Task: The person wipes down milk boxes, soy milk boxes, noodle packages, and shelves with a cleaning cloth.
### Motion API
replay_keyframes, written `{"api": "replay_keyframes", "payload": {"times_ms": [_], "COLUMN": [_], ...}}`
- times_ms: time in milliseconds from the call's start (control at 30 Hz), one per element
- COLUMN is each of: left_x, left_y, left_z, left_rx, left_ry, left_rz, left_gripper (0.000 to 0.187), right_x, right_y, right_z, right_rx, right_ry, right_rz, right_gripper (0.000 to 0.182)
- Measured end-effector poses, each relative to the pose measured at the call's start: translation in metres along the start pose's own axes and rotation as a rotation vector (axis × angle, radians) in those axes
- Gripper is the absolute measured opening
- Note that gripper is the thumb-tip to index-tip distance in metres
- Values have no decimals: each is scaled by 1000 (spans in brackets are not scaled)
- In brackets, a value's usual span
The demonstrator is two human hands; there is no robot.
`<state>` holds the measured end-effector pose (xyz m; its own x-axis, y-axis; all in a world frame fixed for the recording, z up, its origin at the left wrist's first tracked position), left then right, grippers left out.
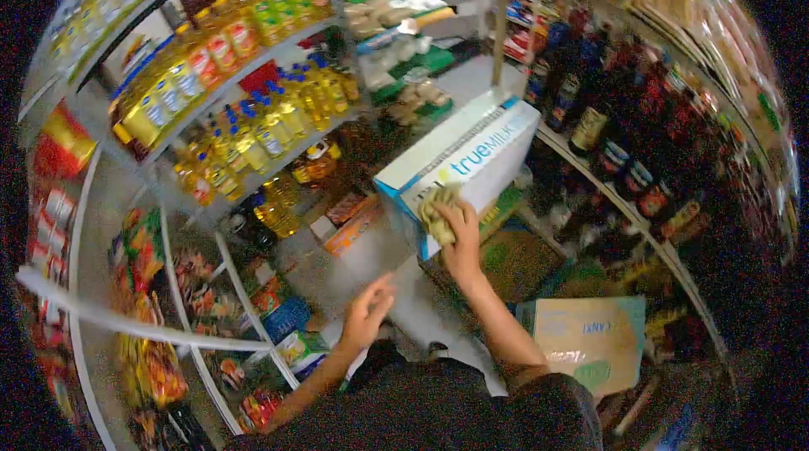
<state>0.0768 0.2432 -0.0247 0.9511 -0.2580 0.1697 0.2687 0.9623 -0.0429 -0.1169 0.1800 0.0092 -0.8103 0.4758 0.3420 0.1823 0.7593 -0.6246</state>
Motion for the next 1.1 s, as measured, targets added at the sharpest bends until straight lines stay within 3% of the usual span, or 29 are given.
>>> {"api": "replay_keyframes", "payload": {"times_ms": [167, 367, 433, 500, 567, 633, 667, 800, 1100], "left_x": [22, 19, 27, 46, 101, 160, 185, 224, 223], "left_y": [-94, -181, -191, -210, -219, -217, -209, -197, -195], "left_z": [39, 4, 12, 16, 105, 194, 227, 260, 271], "left_rx": [-552, -862, -880, -455, -597, -932, -1090, -1250, -1309], "left_ry": [-397, -523, -484, -22, 257, 642, 750, 823, 814], "left_rz": [47, -116, -147, -308, -231, -221, -250, -260, -194], "left_gripper": [30, 27, 28, 29, 39, 56, 55, 54, 50], "right_x": [-35, -53, -55, -55, -56, -55, -56, -58, -56], "right_y": [-20, -37, -51, -61, -72, -81, -84, -84, -83], "right_z": [15, 25, 30, 43, 48, 51, 46, 40, 50], "right_rx": [-32, -120, -164, -283, -285, -340, -342, -290, -280], "right_ry": [276, 520, 575, 548, 633, 739, 757, 787, 795], "right_rz": [-132, -131, -140, -94, -88, -41, -45, 18, 6], "right_gripper": [56, 51, 48, 48, 49, 47, 45, 43, 50]}}
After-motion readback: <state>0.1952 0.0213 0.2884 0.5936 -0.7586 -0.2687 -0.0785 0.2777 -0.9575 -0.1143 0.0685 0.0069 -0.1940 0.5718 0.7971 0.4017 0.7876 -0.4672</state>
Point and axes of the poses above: each hand's wrist, its own y-axis away from the middle knuckle, its own x-axis out of the back of the hand, z = x × y, the point moved 6 cm from there along -y, towards the middle knuckle
